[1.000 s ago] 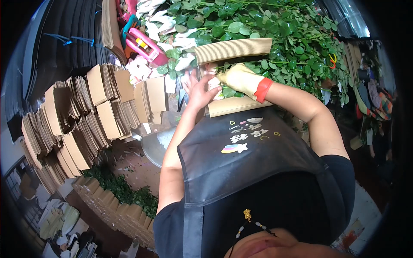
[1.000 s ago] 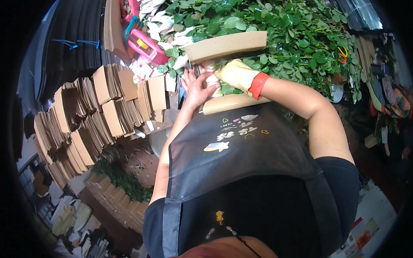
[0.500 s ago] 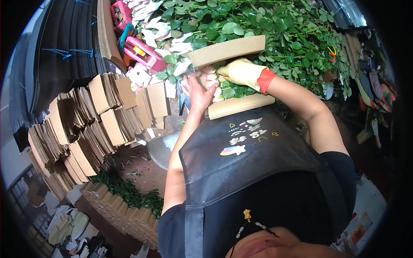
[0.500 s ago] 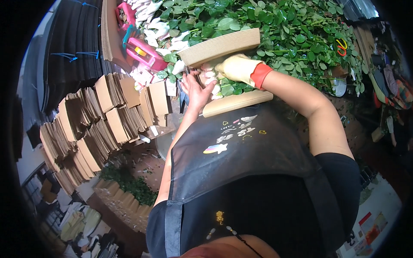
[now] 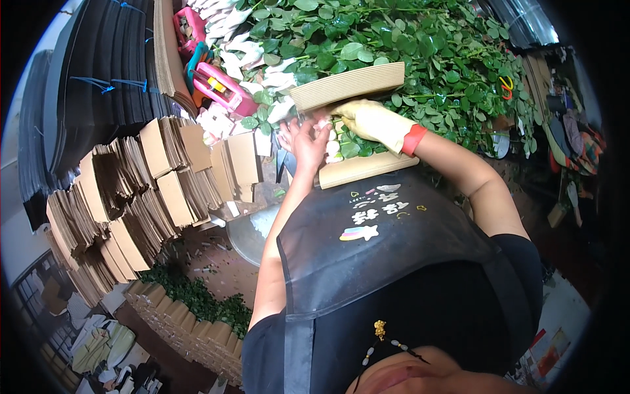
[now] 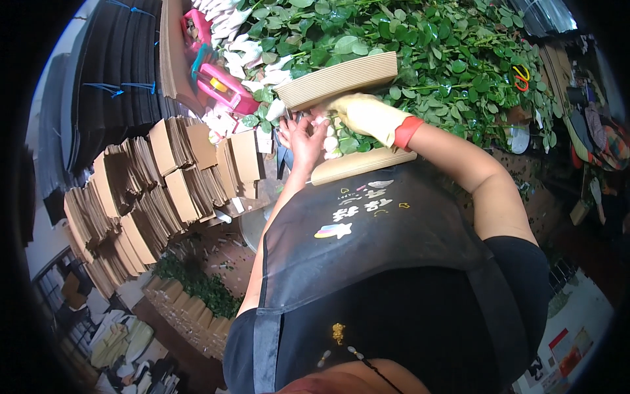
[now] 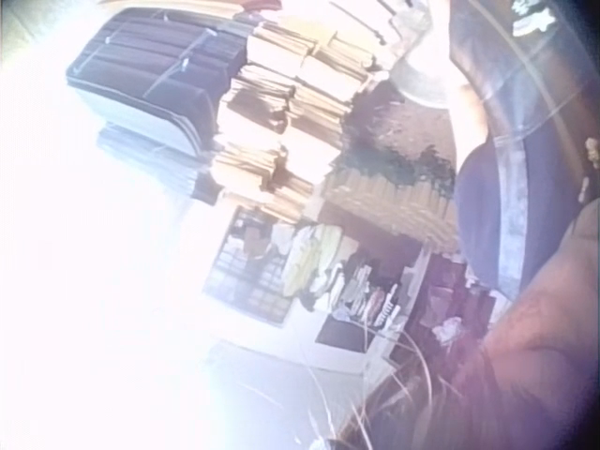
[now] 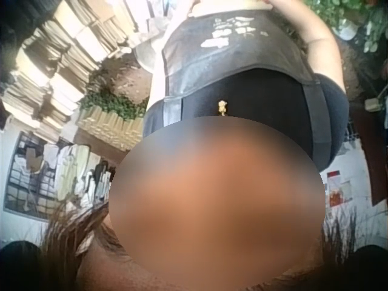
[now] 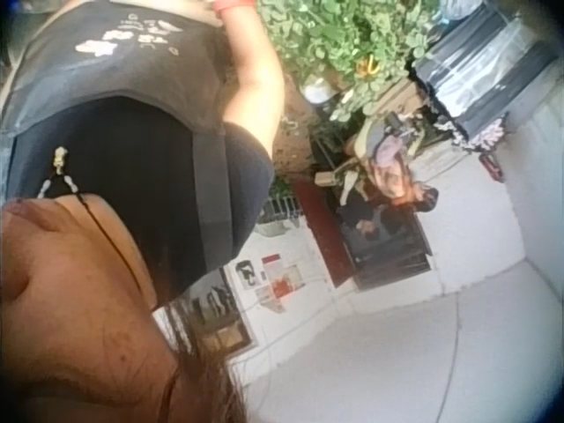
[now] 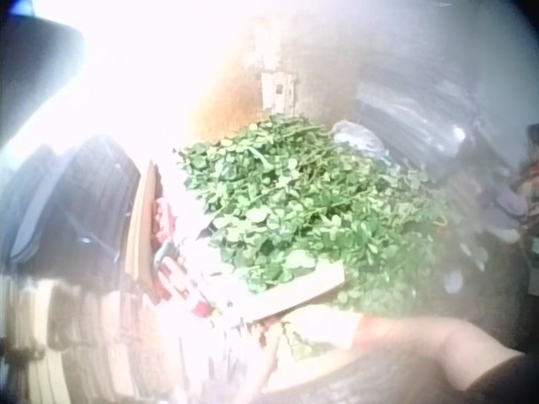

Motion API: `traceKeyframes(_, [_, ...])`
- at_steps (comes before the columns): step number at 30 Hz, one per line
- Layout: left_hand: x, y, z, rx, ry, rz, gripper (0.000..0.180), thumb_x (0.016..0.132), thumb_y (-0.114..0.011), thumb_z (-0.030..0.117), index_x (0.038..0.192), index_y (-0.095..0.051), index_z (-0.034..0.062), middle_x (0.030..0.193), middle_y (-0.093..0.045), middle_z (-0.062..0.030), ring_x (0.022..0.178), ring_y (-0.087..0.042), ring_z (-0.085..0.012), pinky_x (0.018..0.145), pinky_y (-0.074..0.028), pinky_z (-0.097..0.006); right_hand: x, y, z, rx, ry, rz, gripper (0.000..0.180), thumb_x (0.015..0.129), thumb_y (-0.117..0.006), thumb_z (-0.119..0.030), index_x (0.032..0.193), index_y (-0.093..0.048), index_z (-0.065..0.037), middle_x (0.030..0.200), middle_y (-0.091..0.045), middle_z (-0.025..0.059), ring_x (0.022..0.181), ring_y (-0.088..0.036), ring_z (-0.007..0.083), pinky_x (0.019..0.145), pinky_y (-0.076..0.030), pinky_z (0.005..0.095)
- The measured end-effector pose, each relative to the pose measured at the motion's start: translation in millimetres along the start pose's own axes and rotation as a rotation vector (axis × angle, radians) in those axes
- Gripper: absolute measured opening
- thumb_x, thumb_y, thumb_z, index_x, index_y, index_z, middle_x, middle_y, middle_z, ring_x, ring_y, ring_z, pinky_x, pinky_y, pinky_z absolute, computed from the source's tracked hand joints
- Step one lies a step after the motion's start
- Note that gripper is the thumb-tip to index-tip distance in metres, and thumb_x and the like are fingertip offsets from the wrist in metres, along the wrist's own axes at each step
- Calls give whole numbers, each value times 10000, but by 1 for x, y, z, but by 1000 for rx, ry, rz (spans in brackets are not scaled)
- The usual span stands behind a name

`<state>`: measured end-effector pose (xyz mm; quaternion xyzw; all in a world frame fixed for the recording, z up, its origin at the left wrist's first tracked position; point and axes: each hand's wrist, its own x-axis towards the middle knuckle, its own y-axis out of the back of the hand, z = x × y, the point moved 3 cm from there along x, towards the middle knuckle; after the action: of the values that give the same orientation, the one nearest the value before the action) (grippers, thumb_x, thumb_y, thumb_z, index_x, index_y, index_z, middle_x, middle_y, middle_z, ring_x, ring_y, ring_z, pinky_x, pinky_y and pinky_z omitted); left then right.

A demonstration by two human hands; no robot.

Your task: The person places a bunch of roses into a cardboard sleeve, folds the cardboard over the flowers, and uses a handheld stapler to secure the wrap.

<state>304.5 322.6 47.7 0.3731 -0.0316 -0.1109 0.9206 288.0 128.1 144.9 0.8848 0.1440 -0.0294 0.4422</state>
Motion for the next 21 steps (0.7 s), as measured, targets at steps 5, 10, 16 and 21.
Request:
traceKeyframes(5, [-1,3,-1,-29,28,-17,407,825,-843,474,1110,-804,186,1526,-497,-287,1539,-205,-514,1212,-80,-665,11,-9,-17,-334,-38,-200,359,997,-581,-186,1338,-692,-172,1159,-753,152,1025,-751,358,891,-600,463])
traceKeyframes(10, [-1,6,12,52,19,-11,369,818,-878,364,1091,-794,129,1473,-520,-298,1473,-334,-519,1176,-306,-604,13,-23,-10,-496,9,-145,366,1008,-562,-255,1341,-666,-145,1084,-759,136,922,-771,327,778,-640,450])
traceKeyframes(16, [-4,17,26,83,-38,50,418,825,-870,315,1104,-700,54,1361,-495,-287,1321,-469,-467,1117,-361,-548,10,2,-31,-430,100,-121,338,1060,-524,-309,1289,-694,-129,1080,-753,157,907,-746,373,804,-600,489])
traceKeyframes(21, [33,99,10,-31,-135,347,282,917,-715,197,1137,-616,49,1220,-522,-243,1217,-473,-429,1101,-307,-552,-37,53,-73,87,51,255,378,1043,-593,-285,1376,-666,-121,1136,-740,187,1041,-689,365,923,-555,467])
